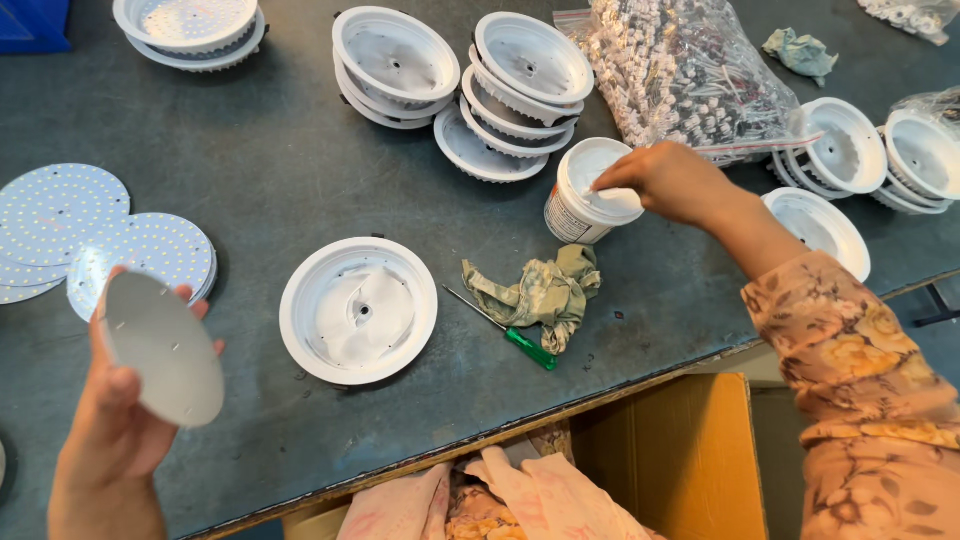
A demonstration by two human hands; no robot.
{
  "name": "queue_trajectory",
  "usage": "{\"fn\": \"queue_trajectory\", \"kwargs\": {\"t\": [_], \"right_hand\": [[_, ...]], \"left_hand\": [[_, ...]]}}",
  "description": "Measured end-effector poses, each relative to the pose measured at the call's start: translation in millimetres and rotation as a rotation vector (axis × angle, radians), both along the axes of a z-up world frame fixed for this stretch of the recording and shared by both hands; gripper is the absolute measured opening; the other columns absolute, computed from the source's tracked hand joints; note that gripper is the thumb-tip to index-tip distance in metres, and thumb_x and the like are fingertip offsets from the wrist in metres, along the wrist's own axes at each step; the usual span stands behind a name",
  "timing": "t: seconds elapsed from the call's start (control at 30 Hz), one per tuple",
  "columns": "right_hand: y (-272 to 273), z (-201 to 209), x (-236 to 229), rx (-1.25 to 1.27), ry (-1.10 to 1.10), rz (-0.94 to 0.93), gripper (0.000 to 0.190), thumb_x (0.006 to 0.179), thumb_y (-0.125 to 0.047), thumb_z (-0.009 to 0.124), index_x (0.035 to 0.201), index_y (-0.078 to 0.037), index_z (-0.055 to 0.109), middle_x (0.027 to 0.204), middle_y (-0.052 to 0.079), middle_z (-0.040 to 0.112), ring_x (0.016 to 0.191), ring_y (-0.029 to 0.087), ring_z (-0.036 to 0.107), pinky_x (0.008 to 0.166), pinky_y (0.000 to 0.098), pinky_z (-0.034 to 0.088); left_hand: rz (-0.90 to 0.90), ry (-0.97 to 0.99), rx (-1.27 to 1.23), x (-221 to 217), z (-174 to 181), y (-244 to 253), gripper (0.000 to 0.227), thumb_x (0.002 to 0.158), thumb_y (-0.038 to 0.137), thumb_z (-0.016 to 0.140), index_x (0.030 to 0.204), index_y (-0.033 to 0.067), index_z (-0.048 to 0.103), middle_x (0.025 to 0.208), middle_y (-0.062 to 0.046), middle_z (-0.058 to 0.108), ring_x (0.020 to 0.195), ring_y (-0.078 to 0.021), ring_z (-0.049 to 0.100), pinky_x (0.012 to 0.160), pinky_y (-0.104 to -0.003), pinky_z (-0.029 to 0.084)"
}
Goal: The person scoops white paste from a tub and spreads it onto the inner surface of white plastic housings and circular LED panels. The person handles each item one at a time, applies the paste, and places the treated items into a stack on the table.
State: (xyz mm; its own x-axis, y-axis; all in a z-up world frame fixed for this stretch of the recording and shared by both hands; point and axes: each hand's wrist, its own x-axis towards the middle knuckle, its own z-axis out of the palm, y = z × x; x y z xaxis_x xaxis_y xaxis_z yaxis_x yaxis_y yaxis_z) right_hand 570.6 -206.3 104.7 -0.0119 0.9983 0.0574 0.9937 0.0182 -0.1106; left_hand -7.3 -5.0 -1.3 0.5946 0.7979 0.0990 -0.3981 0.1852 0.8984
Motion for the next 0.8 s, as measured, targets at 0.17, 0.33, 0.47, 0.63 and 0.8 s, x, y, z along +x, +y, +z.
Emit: {"fn": "queue_trajectory", "kwargs": {"t": [0.17, 0.33, 0.47, 0.63, 0.8], "right_hand": [[-13, -2, 19, 0.016, -0.396, 0.232, 0.028, 0.08, -0.005, 0.07, 0.102, -0.02, 0.079, 0.113, -0.004, 0.078, 0.112, 0.013, 0.069, 0.102, 0.0395, 0.044], [-32, -6, 41, 0.224, -0.458, 0.12, 0.031, 0.087, 0.0, 0.068, 0.106, -0.022, 0.079, 0.115, -0.006, 0.078, 0.114, 0.01, 0.069, 0.108, 0.0387, 0.041], [-50, -38, 48, 0.395, 0.2, -0.256, 0.036, 0.093, 0.006, 0.063, 0.118, -0.015, 0.078, 0.117, 0.001, 0.077, 0.106, 0.011, 0.072, 0.098, 0.0349, 0.051], [-57, -84, 72, 0.708, 1.157, -0.383, 0.025, 0.098, 0.006, 0.071, 0.123, 0.004, 0.072, 0.114, 0.012, 0.074, 0.1, 0.016, 0.07, 0.093, 0.0308, 0.055], [-59, -107, 87, 0.786, 1.627, -0.505, 0.023, 0.096, 0.0, 0.072, 0.119, 0.0, 0.069, 0.104, 0.008, 0.075, 0.092, 0.018, 0.07, 0.084, 0.0348, 0.056]], "left_hand": [[0.076, 0.029, -0.051, -22, -4, -13, 0.123, 0.079, 0.056, 0.084, 0.175, 0.0195, 0.017, 0.162, -0.021, 0.038, 0.147, -0.0371, 0.042, 0.108, -0.06, 0.041], [0.066, -0.074, -0.049, -19, -3, -21, 0.117, 0.083, 0.052, 0.087, 0.173, 0.0178, 0.02, 0.163, -0.024, 0.039, 0.149, -0.0388, 0.042, 0.112, -0.062, 0.041], [0.03, -0.081, -0.109, 6, 3, -32, 0.121, 0.076, 0.055, 0.087, 0.173, 0.0213, 0.024, 0.162, -0.022, 0.039, 0.147, -0.039, 0.042, 0.112, -0.062, 0.04], [-0.111, -0.279, -0.29, 61, 16, -60, 0.107, 0.076, 0.062, 0.083, 0.161, 0.0196, 0.033, 0.155, -0.026, 0.043, 0.141, -0.0484, 0.044, 0.108, -0.072, 0.041], [-0.326, -0.343, -0.622, 126, 10, -108, 0.101, 0.071, 0.072, 0.073, 0.154, 0.0305, 0.034, 0.15, -0.027, 0.042, 0.14, -0.0496, 0.041, 0.105, -0.074, 0.04]]}}
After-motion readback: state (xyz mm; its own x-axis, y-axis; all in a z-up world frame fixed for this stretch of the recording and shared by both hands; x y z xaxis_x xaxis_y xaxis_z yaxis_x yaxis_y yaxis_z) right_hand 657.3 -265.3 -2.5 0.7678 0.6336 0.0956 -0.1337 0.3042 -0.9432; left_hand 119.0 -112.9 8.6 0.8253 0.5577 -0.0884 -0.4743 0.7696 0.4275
